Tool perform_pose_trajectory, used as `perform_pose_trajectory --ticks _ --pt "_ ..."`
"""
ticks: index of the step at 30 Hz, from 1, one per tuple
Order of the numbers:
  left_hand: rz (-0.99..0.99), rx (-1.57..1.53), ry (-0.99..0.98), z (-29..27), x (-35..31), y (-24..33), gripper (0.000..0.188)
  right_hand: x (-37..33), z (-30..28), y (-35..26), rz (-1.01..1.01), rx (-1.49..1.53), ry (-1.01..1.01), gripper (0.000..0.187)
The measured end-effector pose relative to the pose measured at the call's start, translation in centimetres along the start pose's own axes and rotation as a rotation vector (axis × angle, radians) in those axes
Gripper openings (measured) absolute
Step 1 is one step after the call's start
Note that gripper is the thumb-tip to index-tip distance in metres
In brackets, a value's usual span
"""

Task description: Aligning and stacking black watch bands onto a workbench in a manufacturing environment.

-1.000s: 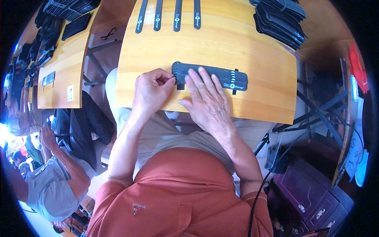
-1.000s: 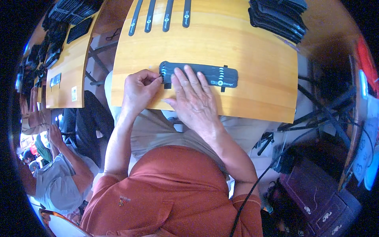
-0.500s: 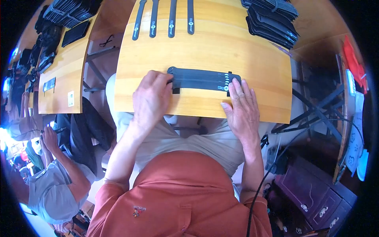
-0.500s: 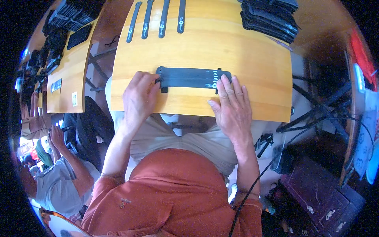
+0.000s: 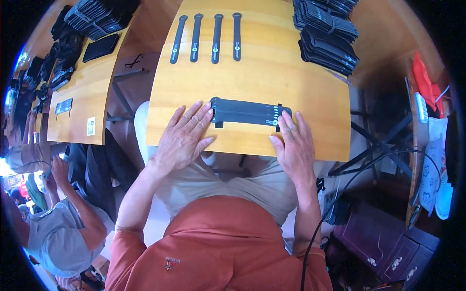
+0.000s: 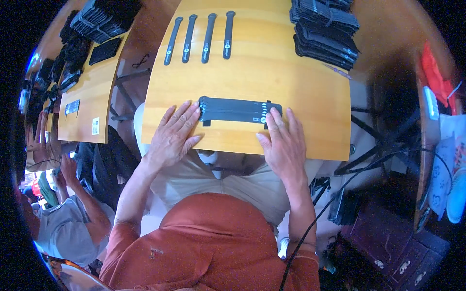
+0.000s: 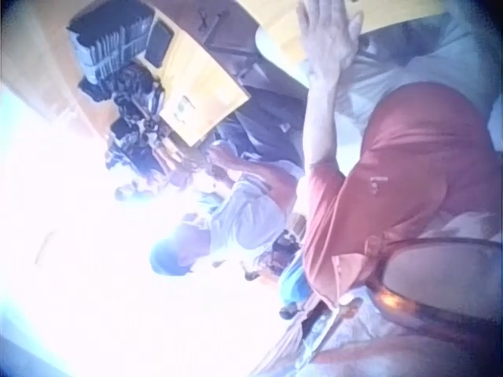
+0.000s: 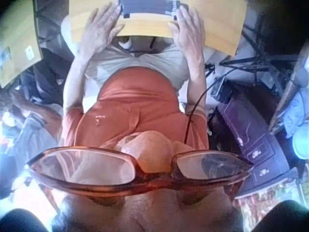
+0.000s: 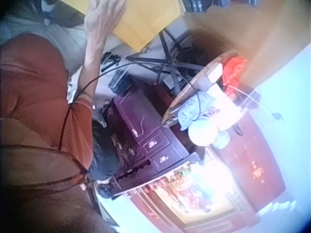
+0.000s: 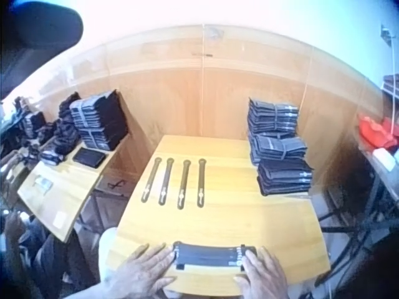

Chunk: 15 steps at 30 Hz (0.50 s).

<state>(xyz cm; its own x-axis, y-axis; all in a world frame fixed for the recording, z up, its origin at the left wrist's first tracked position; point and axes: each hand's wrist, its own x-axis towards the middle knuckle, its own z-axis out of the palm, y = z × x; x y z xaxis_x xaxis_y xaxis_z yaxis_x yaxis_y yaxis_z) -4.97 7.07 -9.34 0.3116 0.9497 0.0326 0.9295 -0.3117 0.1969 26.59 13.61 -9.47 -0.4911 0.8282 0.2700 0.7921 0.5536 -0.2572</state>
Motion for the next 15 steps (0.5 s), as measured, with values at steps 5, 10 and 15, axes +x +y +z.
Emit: perform_pose_trajectory --ticks 5,10,15 --pt "-0.006 0.029 0.037 -0.1 -0.1 0.1 0.068 4.3 1.0 -0.4 -0.002 0.108 0.102 0.034" --pt "-0.029 -0.026 0.070 0.2 -0.2 -0.1 0.067 12.9 3.4 -2.7 -0.147 0.176 0.112 0.038" --pt "0.004 -0.001 0.091 0.5 -0.2 0.0 0.063 17.9 6.6 -1.7 -0.188 0.055 0.009 0.044"
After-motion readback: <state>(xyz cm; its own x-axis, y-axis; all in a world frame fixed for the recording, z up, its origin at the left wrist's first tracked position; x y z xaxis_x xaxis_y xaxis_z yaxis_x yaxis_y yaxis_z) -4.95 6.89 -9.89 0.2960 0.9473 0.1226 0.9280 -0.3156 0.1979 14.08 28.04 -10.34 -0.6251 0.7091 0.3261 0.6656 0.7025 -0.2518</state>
